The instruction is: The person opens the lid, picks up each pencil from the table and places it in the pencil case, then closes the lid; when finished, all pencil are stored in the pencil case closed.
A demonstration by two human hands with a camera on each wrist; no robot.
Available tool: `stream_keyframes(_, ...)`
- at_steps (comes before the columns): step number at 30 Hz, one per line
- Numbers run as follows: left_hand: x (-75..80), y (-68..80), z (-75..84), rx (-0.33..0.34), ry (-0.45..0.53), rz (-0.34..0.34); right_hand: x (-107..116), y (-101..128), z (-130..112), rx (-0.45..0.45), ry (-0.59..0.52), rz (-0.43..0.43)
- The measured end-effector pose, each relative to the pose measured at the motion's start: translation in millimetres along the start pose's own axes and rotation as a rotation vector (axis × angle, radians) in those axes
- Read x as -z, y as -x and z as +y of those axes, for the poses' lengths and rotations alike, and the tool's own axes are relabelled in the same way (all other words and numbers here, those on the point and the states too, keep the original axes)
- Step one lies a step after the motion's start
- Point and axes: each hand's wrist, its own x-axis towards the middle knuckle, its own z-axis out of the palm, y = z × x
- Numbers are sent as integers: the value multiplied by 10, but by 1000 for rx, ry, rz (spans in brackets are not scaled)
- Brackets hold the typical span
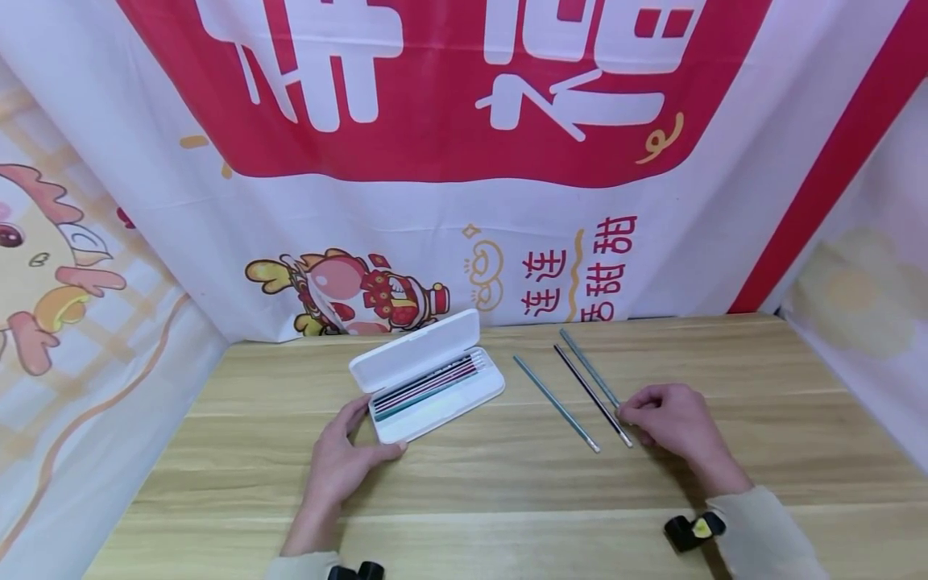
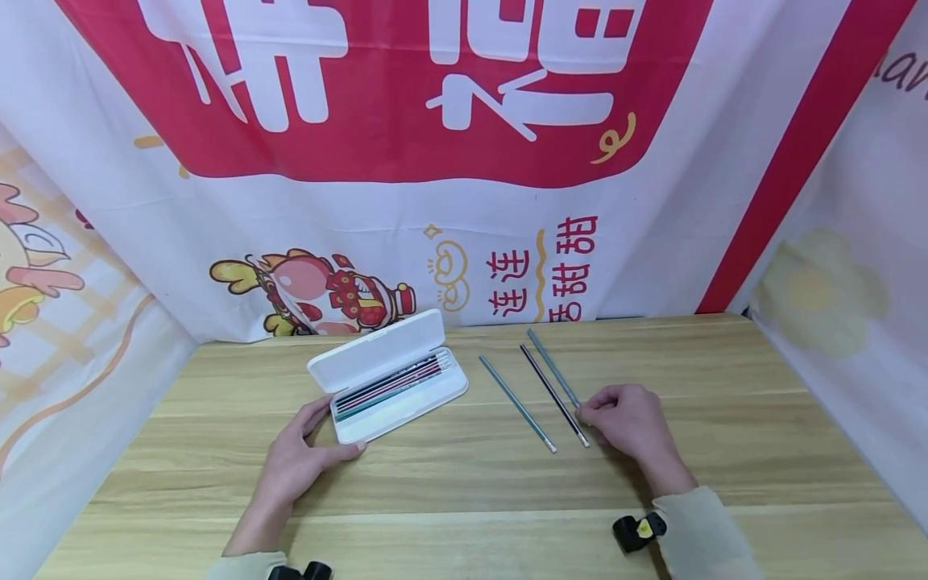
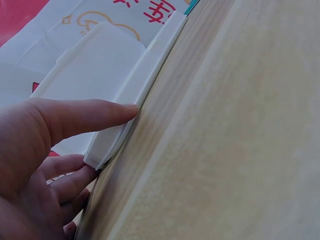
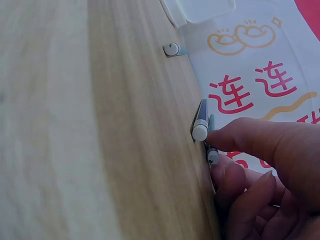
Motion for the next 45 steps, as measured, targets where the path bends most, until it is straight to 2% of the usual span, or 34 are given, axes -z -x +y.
stream_keyframes(7,-6,-6,4,17,-1,-5,8,-21,49,14,-21,-13)
stream_keyframes(18,-6,-8,4,28,5,-8,88,-76,181,0,-276,-104)
stream_keyframes(22,-2,-9,-3,30,2,-9,96,-104,210,-14,-322,-116)
stream_keyframes(33,-10,-17,-10,-2,-9,2,107,-123,253,1,-337,-135)
stream_keyframes(38,-12,-11,-9,0,-5,3,119,-115,255,7,-322,-142)
stream_keyframes(45,-11,-13,-11,0,-1,5,141,-107,254,11,-355,-156)
